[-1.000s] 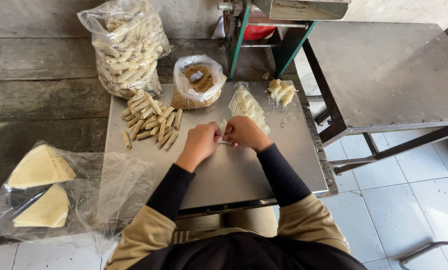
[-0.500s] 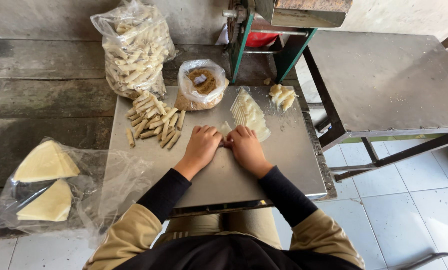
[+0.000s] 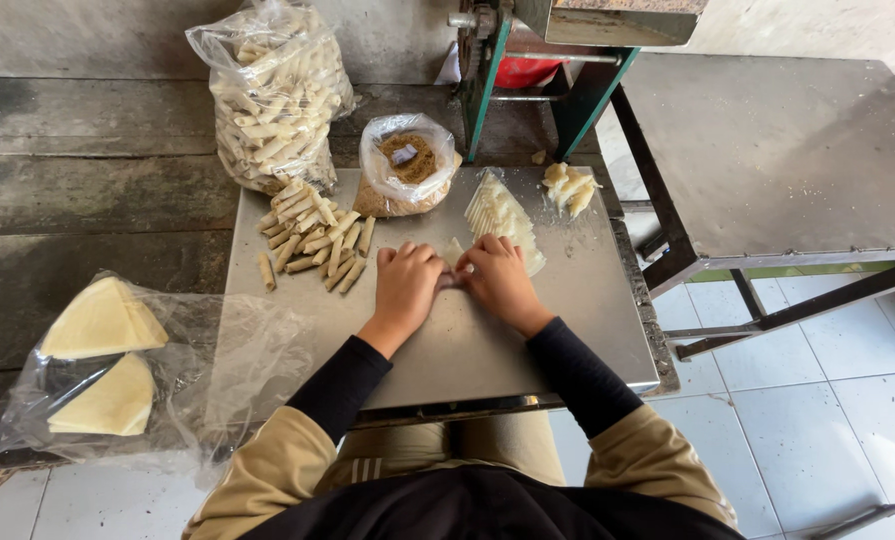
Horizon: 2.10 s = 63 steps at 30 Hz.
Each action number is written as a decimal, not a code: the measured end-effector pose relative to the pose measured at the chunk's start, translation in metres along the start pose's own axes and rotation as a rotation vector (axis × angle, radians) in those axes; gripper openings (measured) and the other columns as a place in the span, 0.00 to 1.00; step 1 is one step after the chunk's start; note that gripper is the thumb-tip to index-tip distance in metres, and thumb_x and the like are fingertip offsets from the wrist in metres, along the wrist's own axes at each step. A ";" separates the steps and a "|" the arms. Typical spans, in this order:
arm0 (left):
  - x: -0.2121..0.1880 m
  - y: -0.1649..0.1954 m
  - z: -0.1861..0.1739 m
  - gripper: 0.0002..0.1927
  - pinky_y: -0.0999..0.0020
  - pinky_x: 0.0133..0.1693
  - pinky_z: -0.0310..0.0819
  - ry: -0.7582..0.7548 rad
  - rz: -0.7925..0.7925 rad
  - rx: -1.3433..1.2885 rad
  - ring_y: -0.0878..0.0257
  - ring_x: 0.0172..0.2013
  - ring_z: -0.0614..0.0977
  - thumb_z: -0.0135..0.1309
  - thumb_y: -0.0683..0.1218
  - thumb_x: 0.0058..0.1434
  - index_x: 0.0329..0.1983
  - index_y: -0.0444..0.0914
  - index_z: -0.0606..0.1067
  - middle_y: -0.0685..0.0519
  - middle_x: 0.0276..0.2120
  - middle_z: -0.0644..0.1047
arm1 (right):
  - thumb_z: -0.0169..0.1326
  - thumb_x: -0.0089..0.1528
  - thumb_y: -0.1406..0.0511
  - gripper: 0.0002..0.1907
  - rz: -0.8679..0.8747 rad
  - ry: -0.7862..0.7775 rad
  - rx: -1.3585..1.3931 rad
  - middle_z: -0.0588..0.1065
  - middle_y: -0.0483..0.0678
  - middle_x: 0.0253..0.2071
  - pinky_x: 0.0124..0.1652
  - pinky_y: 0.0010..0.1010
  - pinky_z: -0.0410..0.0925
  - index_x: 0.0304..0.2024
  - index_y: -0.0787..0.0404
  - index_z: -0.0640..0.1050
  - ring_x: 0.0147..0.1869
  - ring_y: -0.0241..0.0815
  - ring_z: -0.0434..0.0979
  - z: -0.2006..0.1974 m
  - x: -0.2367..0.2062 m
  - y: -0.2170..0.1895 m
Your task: The person assembles cylindrical food items by placing a brown granular filling into triangular wrappers and rolling them into tubes. The person repeatedly scoops filling, places it on a wrapper, folds the wrapper, and rolls it into a cylinder, stacking the finished items on the table.
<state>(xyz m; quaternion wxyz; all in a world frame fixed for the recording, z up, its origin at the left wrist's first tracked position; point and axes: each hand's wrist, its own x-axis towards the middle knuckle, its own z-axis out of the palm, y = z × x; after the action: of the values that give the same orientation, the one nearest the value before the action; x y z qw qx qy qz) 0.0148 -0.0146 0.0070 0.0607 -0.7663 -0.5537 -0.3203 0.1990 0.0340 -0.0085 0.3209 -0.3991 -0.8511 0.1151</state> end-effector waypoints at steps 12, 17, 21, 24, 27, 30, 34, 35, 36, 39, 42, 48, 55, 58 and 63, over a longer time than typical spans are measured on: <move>0.024 -0.003 0.005 0.03 0.57 0.46 0.57 -0.196 -0.536 -0.211 0.62 0.39 0.79 0.63 0.50 0.59 0.32 0.47 0.84 0.60 0.32 0.81 | 0.64 0.56 0.62 0.05 0.295 0.066 -0.014 0.71 0.46 0.42 0.51 0.42 0.56 0.33 0.54 0.83 0.53 0.50 0.67 0.007 0.018 -0.005; 0.001 -0.004 0.014 0.03 0.57 0.47 0.57 0.042 -0.056 -0.011 0.60 0.42 0.76 0.62 0.48 0.60 0.32 0.47 0.84 0.59 0.34 0.79 | 0.63 0.57 0.63 0.03 0.059 0.086 -0.042 0.71 0.44 0.42 0.52 0.42 0.56 0.34 0.50 0.84 0.53 0.48 0.67 -0.005 0.000 -0.003; 0.002 -0.002 0.013 0.04 0.57 0.48 0.57 0.038 -0.054 -0.028 0.58 0.43 0.75 0.62 0.48 0.59 0.31 0.45 0.83 0.58 0.34 0.79 | 0.63 0.56 0.61 0.03 0.083 0.108 -0.101 0.71 0.44 0.42 0.51 0.43 0.55 0.33 0.50 0.84 0.53 0.49 0.67 -0.002 -0.003 -0.002; 0.010 0.004 0.016 0.04 0.53 0.47 0.57 -0.003 -0.261 -0.057 0.57 0.45 0.75 0.62 0.49 0.59 0.31 0.45 0.82 0.58 0.35 0.79 | 0.61 0.59 0.61 0.04 0.246 0.104 -0.096 0.71 0.45 0.44 0.52 0.45 0.55 0.33 0.52 0.83 0.55 0.50 0.66 0.012 0.004 0.002; 0.019 0.007 0.027 0.07 0.48 0.45 0.56 -0.085 -0.495 -0.083 0.52 0.46 0.75 0.62 0.50 0.56 0.31 0.43 0.80 0.54 0.37 0.78 | 0.59 0.60 0.59 0.08 0.353 0.116 -0.133 0.69 0.50 0.48 0.52 0.47 0.55 0.36 0.56 0.80 0.56 0.54 0.64 0.031 0.014 0.011; 0.035 0.001 0.045 0.09 0.46 0.43 0.57 0.049 -0.497 0.010 0.47 0.47 0.73 0.59 0.49 0.56 0.34 0.40 0.76 0.49 0.40 0.77 | 0.57 0.61 0.58 0.13 0.318 0.196 -0.238 0.67 0.55 0.51 0.53 0.49 0.55 0.41 0.59 0.77 0.58 0.57 0.63 0.049 0.031 0.018; 0.059 -0.009 0.061 0.07 0.48 0.45 0.58 0.158 -0.423 0.229 0.49 0.48 0.74 0.56 0.47 0.64 0.40 0.38 0.75 0.47 0.42 0.76 | 0.57 0.60 0.55 0.18 0.311 0.219 -0.325 0.67 0.57 0.51 0.52 0.50 0.54 0.43 0.61 0.76 0.57 0.58 0.62 0.057 0.065 0.024; 0.063 -0.010 0.060 0.06 0.50 0.47 0.59 0.170 -0.416 0.288 0.50 0.48 0.74 0.55 0.46 0.67 0.42 0.39 0.75 0.48 0.43 0.76 | 0.57 0.60 0.53 0.19 0.323 0.219 -0.339 0.67 0.57 0.50 0.51 0.50 0.54 0.43 0.61 0.76 0.57 0.58 0.62 0.055 0.072 0.025; 0.065 -0.011 0.059 0.07 0.50 0.45 0.59 0.199 -0.389 0.243 0.50 0.47 0.74 0.55 0.47 0.67 0.42 0.39 0.76 0.48 0.42 0.76 | 0.58 0.61 0.52 0.19 0.358 0.186 -0.289 0.67 0.57 0.50 0.51 0.51 0.54 0.42 0.60 0.77 0.57 0.58 0.62 0.051 0.078 0.026; 0.061 -0.015 0.046 0.07 0.51 0.42 0.58 0.175 -0.312 0.073 0.50 0.44 0.74 0.56 0.48 0.66 0.41 0.39 0.77 0.48 0.40 0.77 | 0.57 0.64 0.51 0.17 0.447 0.104 -0.127 0.68 0.56 0.48 0.52 0.50 0.54 0.40 0.58 0.77 0.55 0.57 0.63 0.034 0.089 0.034; 0.052 -0.011 0.024 0.08 0.52 0.42 0.57 -0.018 -0.235 -0.100 0.53 0.42 0.75 0.60 0.49 0.58 0.37 0.41 0.79 0.50 0.38 0.78 | 0.56 0.67 0.53 0.13 0.438 0.132 -0.024 0.70 0.52 0.46 0.52 0.48 0.56 0.42 0.55 0.78 0.53 0.54 0.65 0.002 0.084 0.045; 0.045 0.006 0.000 0.09 0.54 0.44 0.59 0.075 -0.183 0.055 0.55 0.41 0.77 0.59 0.50 0.61 0.36 0.40 0.78 0.50 0.35 0.80 | 0.60 0.64 0.58 0.08 0.211 0.234 0.034 0.71 0.47 0.44 0.52 0.43 0.56 0.40 0.54 0.80 0.52 0.48 0.67 -0.029 0.057 0.031; -0.012 -0.045 -0.055 0.07 0.51 0.45 0.61 0.166 -0.625 0.147 0.55 0.35 0.79 0.54 0.45 0.68 0.44 0.37 0.78 0.49 0.30 0.80 | 0.60 0.64 0.60 0.07 0.137 0.175 0.032 0.74 0.45 0.43 0.51 0.42 0.55 0.40 0.55 0.81 0.52 0.47 0.70 -0.043 0.075 0.026; -0.025 -0.080 -0.080 0.12 0.48 0.47 0.67 0.256 -0.908 -0.388 0.57 0.35 0.80 0.47 0.50 0.72 0.52 0.40 0.75 0.53 0.33 0.81 | 0.60 0.65 0.60 0.07 0.099 0.164 0.028 0.74 0.46 0.43 0.51 0.42 0.56 0.40 0.55 0.82 0.52 0.49 0.70 -0.040 0.096 0.028; -0.022 -0.088 -0.100 0.18 0.48 0.52 0.69 0.267 -0.920 -0.149 0.55 0.49 0.80 0.54 0.53 0.69 0.57 0.41 0.75 0.52 0.46 0.80 | 0.60 0.62 0.62 0.05 -0.039 0.162 -0.066 0.74 0.45 0.44 0.50 0.43 0.57 0.40 0.52 0.84 0.53 0.49 0.70 -0.019 0.142 0.031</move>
<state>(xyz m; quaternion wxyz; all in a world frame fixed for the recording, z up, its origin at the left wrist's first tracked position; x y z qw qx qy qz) -0.1096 -0.0436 0.0500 -0.0717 -0.3963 -0.7982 -0.4479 0.1619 0.1603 0.0564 0.3777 -0.4007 -0.8334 0.0480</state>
